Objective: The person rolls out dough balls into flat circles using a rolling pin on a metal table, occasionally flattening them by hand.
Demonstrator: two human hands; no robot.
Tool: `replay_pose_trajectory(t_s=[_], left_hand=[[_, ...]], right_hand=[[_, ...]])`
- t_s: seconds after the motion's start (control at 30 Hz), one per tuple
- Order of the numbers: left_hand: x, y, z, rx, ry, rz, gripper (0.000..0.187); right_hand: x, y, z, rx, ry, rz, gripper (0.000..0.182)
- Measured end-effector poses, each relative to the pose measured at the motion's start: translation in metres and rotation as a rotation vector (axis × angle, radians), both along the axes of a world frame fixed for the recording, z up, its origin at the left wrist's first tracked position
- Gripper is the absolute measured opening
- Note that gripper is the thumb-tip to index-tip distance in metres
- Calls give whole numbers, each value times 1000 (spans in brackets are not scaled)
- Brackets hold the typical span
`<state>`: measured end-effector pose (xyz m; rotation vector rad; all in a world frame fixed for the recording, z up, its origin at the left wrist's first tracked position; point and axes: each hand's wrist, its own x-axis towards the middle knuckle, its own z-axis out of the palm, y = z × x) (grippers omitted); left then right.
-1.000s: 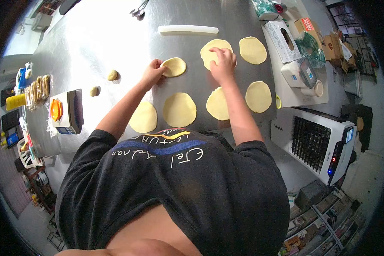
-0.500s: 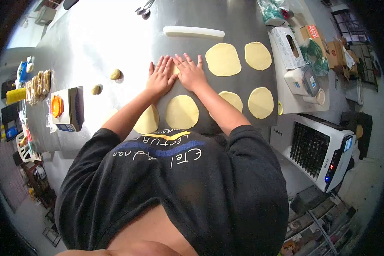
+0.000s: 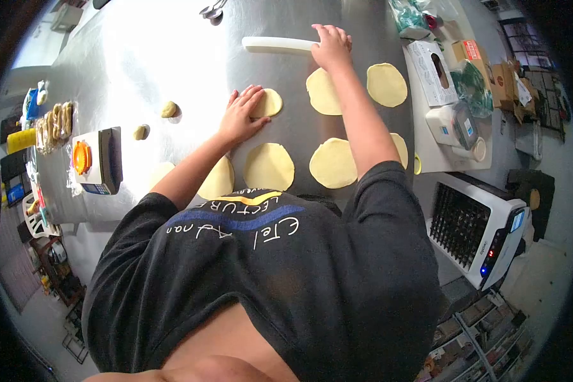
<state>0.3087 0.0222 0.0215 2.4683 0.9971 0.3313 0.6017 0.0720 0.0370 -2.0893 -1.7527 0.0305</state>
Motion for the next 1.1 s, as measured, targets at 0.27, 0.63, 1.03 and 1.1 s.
replay_pose_trajectory(t_s=[0.27, 0.63, 1.03, 1.1], left_hand=[[13, -11, 4, -91, -28, 208, 66], [17, -14, -17, -53, -65, 263, 85], [10, 0, -11, 30, 81, 243, 118], [10, 4, -10, 58, 95, 212, 118]], right_hand=[[-3, 5, -14, -244, 50, 28, 44], [-10, 4, -9, -232, -11, -12, 41], [-5, -69, 23, -29, 136, -25, 40], [-7, -85, 32, -25, 145, -51, 42]])
